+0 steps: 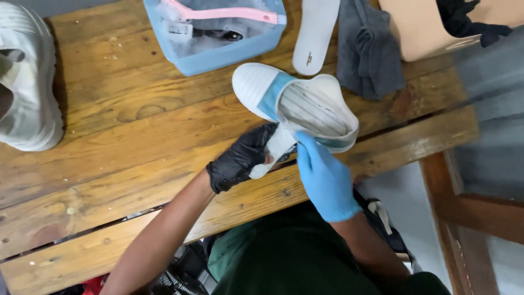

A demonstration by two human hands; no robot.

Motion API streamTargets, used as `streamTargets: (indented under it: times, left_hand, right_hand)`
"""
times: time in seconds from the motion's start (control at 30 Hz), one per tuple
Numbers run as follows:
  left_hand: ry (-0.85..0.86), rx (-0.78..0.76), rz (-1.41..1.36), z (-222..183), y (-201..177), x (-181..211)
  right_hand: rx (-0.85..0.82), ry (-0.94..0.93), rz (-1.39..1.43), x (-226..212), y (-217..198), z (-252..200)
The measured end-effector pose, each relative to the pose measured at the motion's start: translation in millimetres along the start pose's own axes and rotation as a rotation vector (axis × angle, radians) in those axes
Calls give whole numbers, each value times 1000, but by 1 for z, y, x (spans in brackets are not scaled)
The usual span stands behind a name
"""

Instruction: Cleaning the upper part of a white sneaker by scrubbing it with a brush and soapy water and wiping it with a cloth.

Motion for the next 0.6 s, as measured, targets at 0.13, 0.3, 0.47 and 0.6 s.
streamTargets:
  times: [0.13, 0.3, 0.47, 0.6]
  left_hand:
    - [3, -6, -29, -6, -2, -3]
    - [22, -19, -57, 0, -3, -12]
    - [58, -28, -93, -1, -2, -9]
    - [50, -43, -141, -5, 1, 1]
  right_hand:
    - [-65, 44, 50, 1, -21, -30]
    - [-10, 35, 39, -1, 12, -5]
    - [-36, 64, 192, -12, -8, -21]
    - [-18, -14, 124, 23, -1, -59]
Point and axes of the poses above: each hand's wrist, its own z-axis towards the middle knuckle, its own y-axis out of the palm, x = y × z, the point moved 4 cm from there along z, towards the middle knuckle, and after that the axes turned 10 degrees about x, right-handed, at the moved point
